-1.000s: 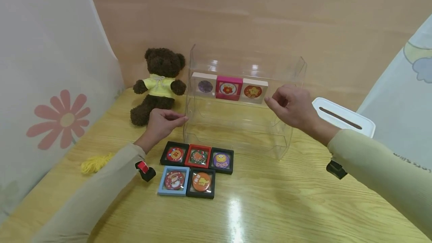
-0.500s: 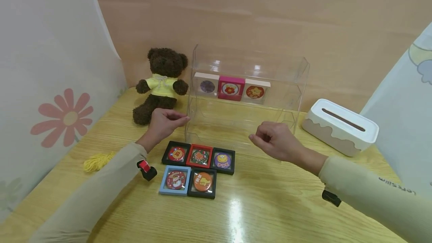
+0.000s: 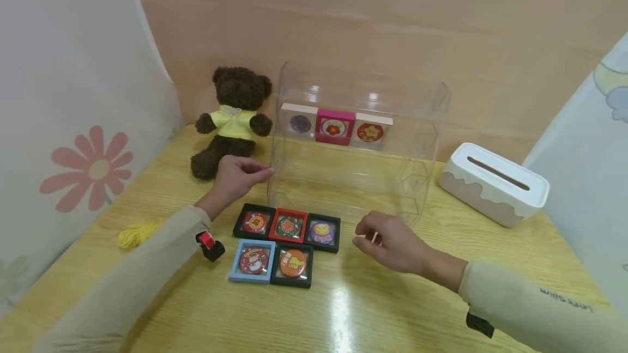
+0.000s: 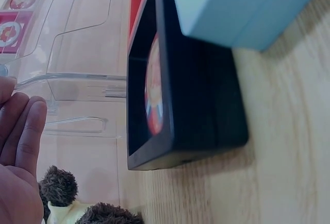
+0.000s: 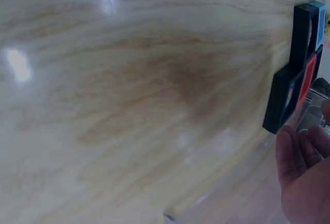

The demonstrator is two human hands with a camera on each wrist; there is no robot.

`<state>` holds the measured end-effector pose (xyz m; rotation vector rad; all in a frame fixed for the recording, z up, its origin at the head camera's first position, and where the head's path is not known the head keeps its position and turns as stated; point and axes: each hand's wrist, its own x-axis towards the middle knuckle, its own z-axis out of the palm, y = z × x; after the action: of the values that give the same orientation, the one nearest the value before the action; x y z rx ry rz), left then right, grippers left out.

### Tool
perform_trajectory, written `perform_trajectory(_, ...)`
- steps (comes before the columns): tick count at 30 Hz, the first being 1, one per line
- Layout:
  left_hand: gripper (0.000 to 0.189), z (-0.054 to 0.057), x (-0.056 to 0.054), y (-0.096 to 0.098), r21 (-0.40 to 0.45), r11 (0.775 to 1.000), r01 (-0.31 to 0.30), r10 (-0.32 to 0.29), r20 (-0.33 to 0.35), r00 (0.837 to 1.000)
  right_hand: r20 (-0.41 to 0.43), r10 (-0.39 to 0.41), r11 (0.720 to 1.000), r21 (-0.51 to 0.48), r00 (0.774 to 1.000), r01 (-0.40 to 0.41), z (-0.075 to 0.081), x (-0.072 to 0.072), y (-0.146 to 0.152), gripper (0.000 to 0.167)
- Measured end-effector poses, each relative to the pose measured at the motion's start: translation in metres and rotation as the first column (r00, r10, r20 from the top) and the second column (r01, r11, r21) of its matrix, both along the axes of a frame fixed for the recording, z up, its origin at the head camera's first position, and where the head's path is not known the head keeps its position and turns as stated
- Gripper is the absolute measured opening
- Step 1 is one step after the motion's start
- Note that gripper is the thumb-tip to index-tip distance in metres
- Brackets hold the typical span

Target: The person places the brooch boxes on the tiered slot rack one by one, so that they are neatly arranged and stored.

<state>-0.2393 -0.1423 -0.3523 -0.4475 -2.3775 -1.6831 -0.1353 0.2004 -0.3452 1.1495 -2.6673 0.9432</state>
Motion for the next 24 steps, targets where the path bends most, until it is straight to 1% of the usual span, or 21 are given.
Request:
perform_trajectory(1, 0.026, 0.000, 0.000, 0.000, 0.000, 1.000, -0.001, 0.001, 0.003, 1.000, 0.024, -0.015, 1.000, 0.004, 1.000, 0.015, -0.003, 0.001, 0.000, 0.002)
perform_trajectory(4, 0.027, 0.000, 0.002, -0.001, 0.001, 1.000, -0.001, 0.001, 0.012, 1.000, 0.079, -0.048, 0.999, -0.001, 0.996, 0.048, -0.014, 0.002, -0.002, 0.012)
perform_trajectory(6, 0.027, -0.001, 0.001, -0.001, -0.003, 1.000, -0.002, 0.002, 0.011, 1.000, 0.100, -0.062, 0.998, -0.008, 0.993, 0.064, -0.021, 0.002, -0.004, 0.020)
perform_trajectory(8, 0.028, -0.001, 0.001, -0.001, -0.004, 1.000, 0.000, 0.000, 0.007, 1.000, 0.109, -0.074, 0.997, -0.014, 0.991, 0.076, -0.026, 0.003, -0.007, 0.027)
perform_trajectory(10, 0.028, -0.001, 0.000, -0.001, -0.006, 1.000, 0.001, -0.001, -0.006, 1.000, 0.100, -0.088, 0.996, -0.011, 0.991, 0.090, -0.030, 0.003, -0.009, 0.033)
perform_trajectory(14, 0.027, -0.001, 0.000, -0.001, 0.003, 1.000, 0.002, -0.002, -0.016, 1.000, 0.092, -0.140, 0.990, 0.005, 0.986, 0.140, -0.035, 0.001, -0.013, 0.042)
perform_trajectory(18, 0.026, -0.002, 0.001, -0.001, 0.010, 1.000, 0.002, -0.002, -0.008, 1.000, 0.128, -0.197, 0.980, 0.017, 0.972, 0.196, -0.036, -0.003, -0.017, 0.046)
perform_trajectory(21, 0.027, -0.003, 0.000, -0.001, 0.012, 1.000, 0.003, -0.002, -0.003, 1.000, 0.135, -0.212, 0.977, 0.020, 0.968, 0.211, -0.037, -0.005, -0.019, 0.047)
perform_trajectory(24, 0.027, -0.004, 0.000, 0.000, 0.012, 1.000, 0.004, -0.004, 0.003, 1.000, 0.117, -0.209, 0.978, 0.020, 0.971, 0.209, -0.039, -0.007, -0.021, 0.048)
